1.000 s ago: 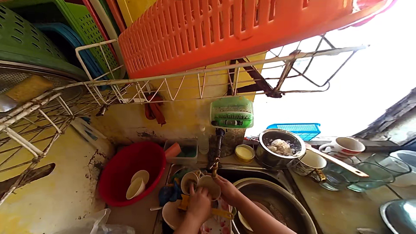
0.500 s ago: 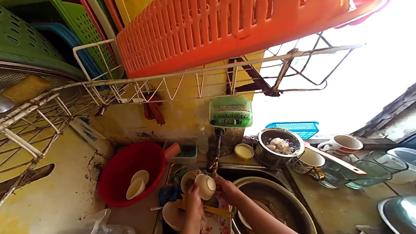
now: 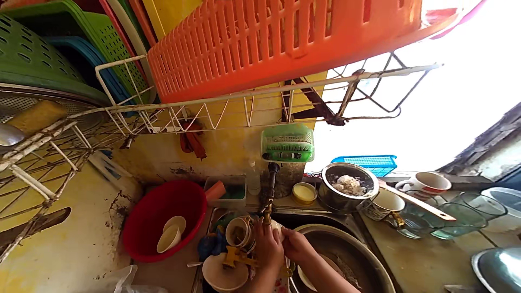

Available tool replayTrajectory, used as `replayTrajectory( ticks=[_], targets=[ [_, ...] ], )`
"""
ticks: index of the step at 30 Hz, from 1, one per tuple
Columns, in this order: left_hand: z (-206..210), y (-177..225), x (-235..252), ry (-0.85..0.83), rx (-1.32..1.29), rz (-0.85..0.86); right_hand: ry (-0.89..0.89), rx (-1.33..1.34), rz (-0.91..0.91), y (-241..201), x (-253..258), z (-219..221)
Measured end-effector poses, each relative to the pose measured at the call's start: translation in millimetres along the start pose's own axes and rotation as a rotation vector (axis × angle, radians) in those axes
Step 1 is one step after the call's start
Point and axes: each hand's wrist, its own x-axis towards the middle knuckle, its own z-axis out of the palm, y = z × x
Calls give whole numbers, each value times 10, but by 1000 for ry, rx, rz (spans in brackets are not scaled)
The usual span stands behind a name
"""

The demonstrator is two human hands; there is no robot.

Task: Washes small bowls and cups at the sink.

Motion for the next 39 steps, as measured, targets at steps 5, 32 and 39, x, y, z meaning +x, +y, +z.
replayTrajectory(
  ticks=[5,32,39],
  targets=[
    [-91,88,399,-251,-158,-325,119,61,-31,-54,5,-108],
    [-243,307,374,-593,471,-144,-124,-842,-344,-132,213,42],
    [-323,27,406,-461,467,-211,-64,-749,-209,-45,172,-16]
  ],
)
